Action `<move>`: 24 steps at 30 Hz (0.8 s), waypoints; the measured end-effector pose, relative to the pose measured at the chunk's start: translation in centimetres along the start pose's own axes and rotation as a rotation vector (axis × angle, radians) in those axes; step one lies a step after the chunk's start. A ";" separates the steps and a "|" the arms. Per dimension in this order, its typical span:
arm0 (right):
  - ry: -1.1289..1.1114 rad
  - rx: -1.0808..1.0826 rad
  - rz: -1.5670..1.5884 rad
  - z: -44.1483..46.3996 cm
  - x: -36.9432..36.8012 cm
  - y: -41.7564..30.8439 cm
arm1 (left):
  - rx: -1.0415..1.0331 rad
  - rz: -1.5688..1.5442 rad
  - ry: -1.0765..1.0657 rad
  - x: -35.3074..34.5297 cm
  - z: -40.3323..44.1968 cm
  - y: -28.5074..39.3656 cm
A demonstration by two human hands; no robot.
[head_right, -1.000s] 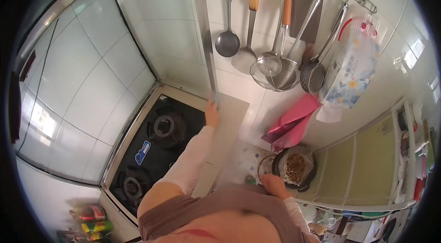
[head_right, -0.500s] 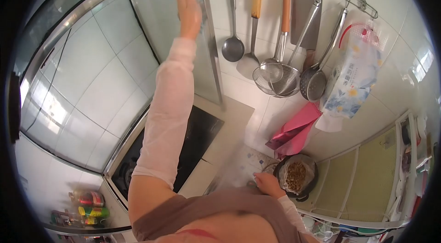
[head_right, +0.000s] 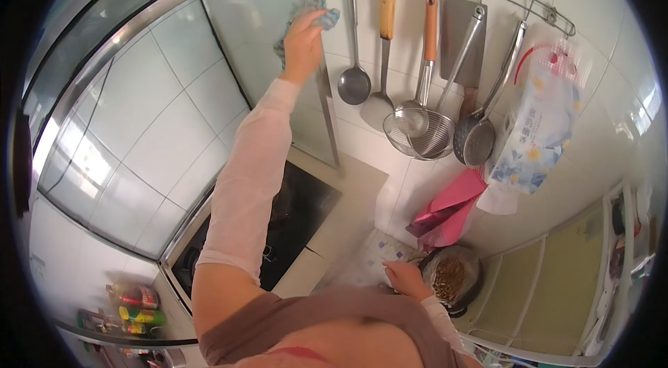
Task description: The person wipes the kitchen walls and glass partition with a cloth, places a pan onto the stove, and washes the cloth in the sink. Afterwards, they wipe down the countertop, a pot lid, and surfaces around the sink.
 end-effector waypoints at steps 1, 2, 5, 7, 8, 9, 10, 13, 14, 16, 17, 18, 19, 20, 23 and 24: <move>0.001 0.005 0.016 0.8 0.7 -0.9 | 0.105 -0.073 0.066 1.2 -1.1 0.2; 0.003 0.012 0.033 1.5 1.2 -1.5 | 0.207 -0.146 0.131 2.4 -1.5 -0.2; 0.051 0.110 0.050 2.7 2.2 -2.8 | 0.641 -0.221 0.653 7.3 -2.3 -3.2; 0.025 0.105 0.111 3.9 3.8 -3.9 | 0.536 -0.279 0.910 10.7 -0.4 -3.6; 0.010 0.101 0.142 4.8 4.9 -4.7 | 0.545 -0.418 0.967 11.7 0.5 -4.1; 0.048 0.134 0.166 5.6 6.5 -5.7 | 0.554 -0.556 1.021 12.7 1.4 -4.5; 0.087 0.166 0.192 6.7 8.3 -6.7 | 0.561 -0.695 1.071 13.1 1.6 -4.9; 0.314 0.315 0.158 11.2 15.5 -10.4 | 0.777 -0.948 1.042 12.4 0.8 -4.9; 0.419 0.378 0.138 13.1 18.5 -12.0 | 0.851 -0.938 1.006 11.7 0.3 -4.5; 0.565 0.492 0.130 16.7 26.3 -16.5 | 0.816 -0.706 0.834 10.1 0.1 -3.8; 0.731 0.658 0.013 18.0 30.5 -19.7 | 0.789 -0.591 0.751 9.1 0.0 -3.6; 0.682 0.580 0.163 20.2 33.0 -20.7 | 0.729 -0.401 0.553 8.0 0.8 -3.1; 0.764 0.617 0.143 21.9 35.7 -22.7 | 0.661 -0.214 0.357 6.4 1.5 -2.8; 0.858 0.692 0.069 23.5 38.0 -24.8 | 0.449 -0.033 0.219 4.0 1.3 -4.0; 1.074 0.843 -0.105 27.2 41.9 -28.8 | 0.198 0.034 0.097 -0.1 2.2 -1.7; 1.065 0.811 -0.169 28.3 42.3 -29.7 | 0.181 -0.020 0.103 -0.1 2.3 -0.2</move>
Point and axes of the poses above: each hand's wrist, its own z-axis towards the middle knuckle, its own x-axis out of the back of the hand, y = z × x, the point moved 7 cm from there along z, towards the middle knuckle, and after that the axes turned 13 degrees about -z, right-handed, at the moved point
